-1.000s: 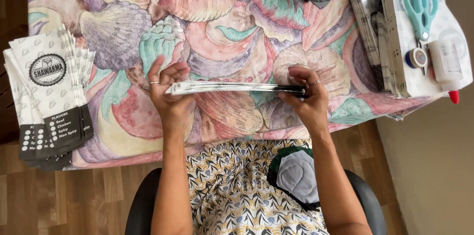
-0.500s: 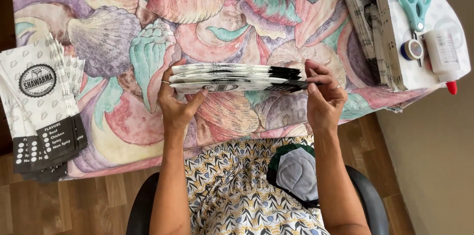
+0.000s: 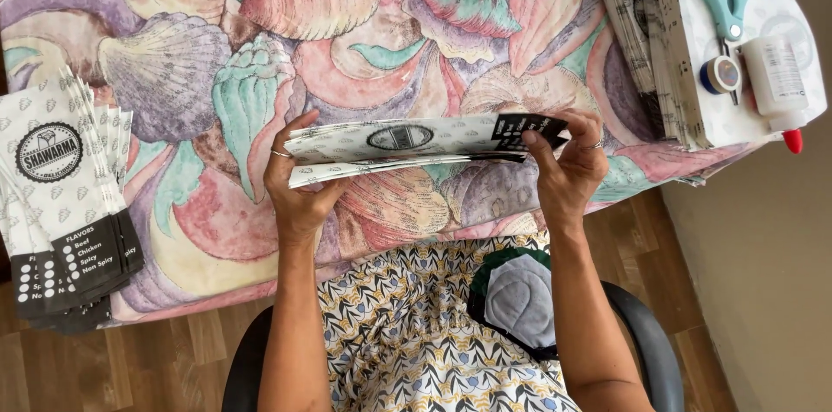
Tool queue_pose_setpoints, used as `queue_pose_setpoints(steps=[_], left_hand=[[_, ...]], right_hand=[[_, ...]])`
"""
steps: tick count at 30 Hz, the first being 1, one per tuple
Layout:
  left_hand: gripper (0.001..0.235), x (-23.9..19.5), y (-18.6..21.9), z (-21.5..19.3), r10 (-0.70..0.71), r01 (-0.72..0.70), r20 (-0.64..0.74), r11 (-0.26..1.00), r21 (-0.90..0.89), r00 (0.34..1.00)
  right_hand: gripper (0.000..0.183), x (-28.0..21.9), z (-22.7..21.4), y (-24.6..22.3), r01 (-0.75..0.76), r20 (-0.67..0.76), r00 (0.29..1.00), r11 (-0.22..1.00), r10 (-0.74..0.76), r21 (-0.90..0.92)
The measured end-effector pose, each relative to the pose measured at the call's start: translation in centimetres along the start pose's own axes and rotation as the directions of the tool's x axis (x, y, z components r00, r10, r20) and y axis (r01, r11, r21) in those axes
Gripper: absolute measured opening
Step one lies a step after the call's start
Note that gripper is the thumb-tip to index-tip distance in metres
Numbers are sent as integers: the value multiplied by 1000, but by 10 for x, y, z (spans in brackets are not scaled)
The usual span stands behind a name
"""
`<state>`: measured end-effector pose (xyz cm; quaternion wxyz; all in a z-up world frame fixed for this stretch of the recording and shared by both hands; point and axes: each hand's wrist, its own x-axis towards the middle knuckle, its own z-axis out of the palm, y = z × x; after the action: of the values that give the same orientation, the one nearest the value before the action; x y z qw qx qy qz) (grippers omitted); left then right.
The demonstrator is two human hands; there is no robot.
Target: The person applies glue to black labels and sticks them onto white paper packets printed with a Shawarma logo. They then fold the packets, stack them, and align the edges to form a neat pile.
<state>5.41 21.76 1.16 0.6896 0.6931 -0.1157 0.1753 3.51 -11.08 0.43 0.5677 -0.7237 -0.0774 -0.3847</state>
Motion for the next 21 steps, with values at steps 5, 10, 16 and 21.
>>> queue_pose_setpoints(steps=[5, 10, 16, 21], left_hand=[[78, 5, 12, 3, 9, -9, 9, 1000, -17, 1000], [78, 6, 15, 3, 21, -21, 13, 1000, -3, 1000], [76, 7, 18, 3, 35, -34, 35, 999, -4, 999], [77, 4, 7, 1, 27, -27, 42, 1000, -15, 999]], right_hand=[[42, 7, -3, -11, -40, 112, 992, 995, 51, -94], [33, 2, -10, -22, -94, 142, 985, 995, 97, -28], [9, 2, -16, -25, -84, 151, 985, 996, 81, 10], [37, -14, -25, -12, -315, -75, 942, 940, 326, 134]])
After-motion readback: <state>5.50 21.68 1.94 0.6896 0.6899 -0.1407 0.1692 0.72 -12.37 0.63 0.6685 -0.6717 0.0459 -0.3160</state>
